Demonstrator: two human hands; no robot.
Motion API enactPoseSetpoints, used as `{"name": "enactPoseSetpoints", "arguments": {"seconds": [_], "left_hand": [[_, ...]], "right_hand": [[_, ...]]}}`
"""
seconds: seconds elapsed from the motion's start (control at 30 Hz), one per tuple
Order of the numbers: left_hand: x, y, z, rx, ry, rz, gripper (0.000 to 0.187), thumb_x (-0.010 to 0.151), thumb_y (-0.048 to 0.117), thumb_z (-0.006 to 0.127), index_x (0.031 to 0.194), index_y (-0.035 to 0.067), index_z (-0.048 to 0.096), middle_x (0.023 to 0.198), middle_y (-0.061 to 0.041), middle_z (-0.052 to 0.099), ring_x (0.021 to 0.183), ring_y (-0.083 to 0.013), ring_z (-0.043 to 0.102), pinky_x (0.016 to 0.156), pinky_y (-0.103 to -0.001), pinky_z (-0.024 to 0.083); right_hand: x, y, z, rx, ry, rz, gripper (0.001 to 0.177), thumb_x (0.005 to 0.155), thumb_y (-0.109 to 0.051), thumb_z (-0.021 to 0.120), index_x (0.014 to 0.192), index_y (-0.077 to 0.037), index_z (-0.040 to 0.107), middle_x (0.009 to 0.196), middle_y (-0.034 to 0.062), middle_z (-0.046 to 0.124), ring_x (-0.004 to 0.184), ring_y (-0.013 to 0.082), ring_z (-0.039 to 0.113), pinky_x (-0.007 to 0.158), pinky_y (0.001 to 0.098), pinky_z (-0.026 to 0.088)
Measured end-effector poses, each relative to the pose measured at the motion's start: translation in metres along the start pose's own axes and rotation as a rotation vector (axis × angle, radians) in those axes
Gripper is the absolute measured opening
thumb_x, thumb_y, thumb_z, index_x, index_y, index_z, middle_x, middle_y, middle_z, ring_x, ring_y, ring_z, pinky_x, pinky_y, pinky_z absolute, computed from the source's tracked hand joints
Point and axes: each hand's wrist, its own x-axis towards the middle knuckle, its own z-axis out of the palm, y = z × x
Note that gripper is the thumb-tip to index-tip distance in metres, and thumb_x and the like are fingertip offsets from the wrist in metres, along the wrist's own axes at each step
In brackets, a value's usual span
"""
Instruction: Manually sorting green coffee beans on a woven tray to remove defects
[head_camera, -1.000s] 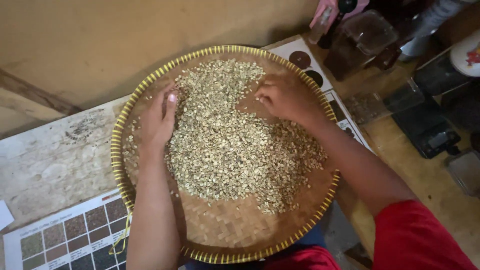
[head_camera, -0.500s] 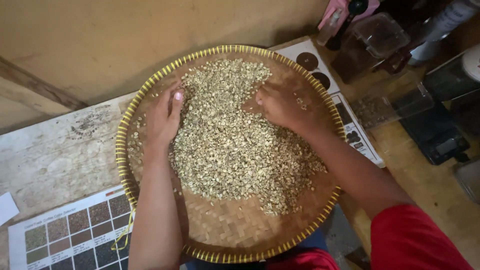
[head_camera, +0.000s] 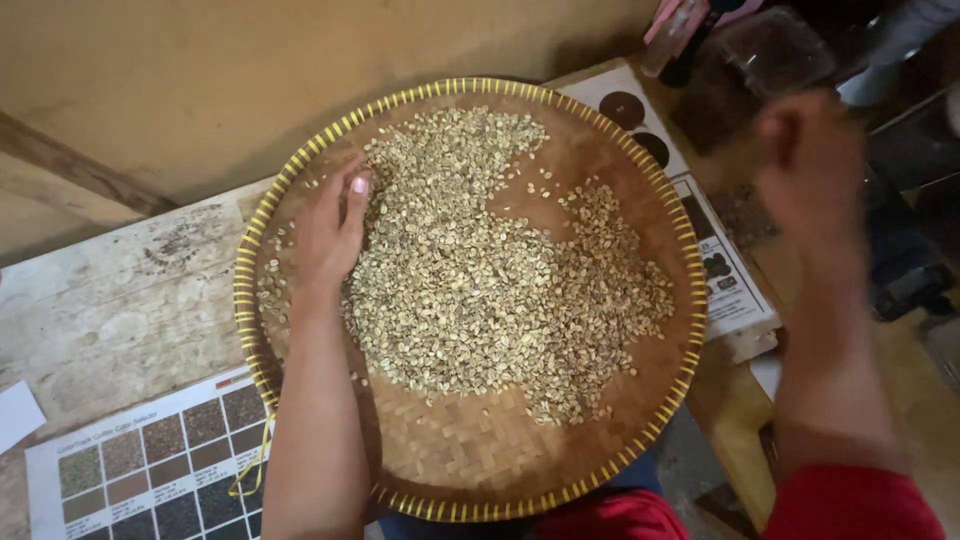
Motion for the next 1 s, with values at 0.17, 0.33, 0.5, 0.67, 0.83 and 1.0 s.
{"name": "enactPoseSetpoints", "arguments": {"seconds": [0.17,0.33,0.5,0.67,0.83,1.0], "left_hand": [[-0.001,0.007,-0.002,0.036,-0.013,-0.016,0.067,0.102,0.063,0.026,0.148,0.021,0.053,0.150,-0.016,0.056,0.134,-0.0409,0.053,0.110,-0.062,0.036],[-0.004,0.006,-0.001,0.038,0.011,0.028,0.063,0.105,0.060,0.028,0.147,0.021,0.055,0.147,-0.015,0.059,0.131,-0.0386,0.057,0.106,-0.054,0.041],[-0.004,0.011,-0.001,0.071,-0.019,-0.053,0.077,0.101,0.067,0.016,0.148,0.017,0.051,0.135,-0.022,0.065,0.123,-0.0435,0.060,0.107,-0.069,0.039],[0.007,-0.009,0.000,0.000,0.236,0.439,0.053,0.115,0.040,0.033,0.130,-0.001,0.064,0.134,-0.023,0.066,0.125,-0.0406,0.063,0.106,-0.053,0.048],[0.010,-0.044,-0.002,0.042,0.295,0.294,0.056,0.114,0.046,0.034,0.138,0.005,0.062,0.128,-0.020,0.071,0.119,-0.0381,0.066,0.099,-0.049,0.050],[0.008,-0.047,-0.011,0.063,0.403,0.365,0.031,0.115,0.018,0.048,0.135,0.002,0.066,0.111,-0.019,0.075,0.106,-0.0424,0.068,0.094,-0.052,0.050]], "right_hand": [[-0.032,0.107,0.012,-0.399,-0.011,-0.052,0.027,0.095,-0.002,0.068,0.120,-0.009,0.074,0.106,0.0166,0.075,0.094,0.0404,0.071,0.080,0.0499,0.054],[-0.040,0.012,0.004,-0.182,0.035,-0.221,0.058,0.072,0.013,0.065,0.127,0.000,0.074,0.106,0.0154,0.065,0.109,0.0384,0.059,0.096,0.0480,0.045],[-0.021,-0.245,-0.006,-0.173,-1.156,0.324,0.028,0.092,0.015,0.055,0.081,-0.008,0.065,0.075,0.0044,0.066,0.066,0.0158,0.068,0.054,0.0259,0.058],[-0.159,-0.243,0.078,0.295,-0.678,-1.032,0.053,0.098,-0.038,0.054,0.148,-0.021,0.047,0.153,0.0093,0.041,0.145,0.0326,0.030,0.113,0.0618,0.020],[-0.157,-0.240,0.124,0.044,-0.677,-1.126,0.076,0.100,-0.064,0.016,0.161,-0.021,0.003,0.170,0.0012,0.001,0.157,0.0255,-0.001,0.127,0.0597,-0.009],[-0.096,-0.220,0.146,-0.054,-0.566,-0.861,0.060,0.106,-0.053,0.032,0.158,-0.025,0.038,0.147,0.0071,0.055,0.118,0.0260,0.062,0.079,0.0483,0.051]]}}
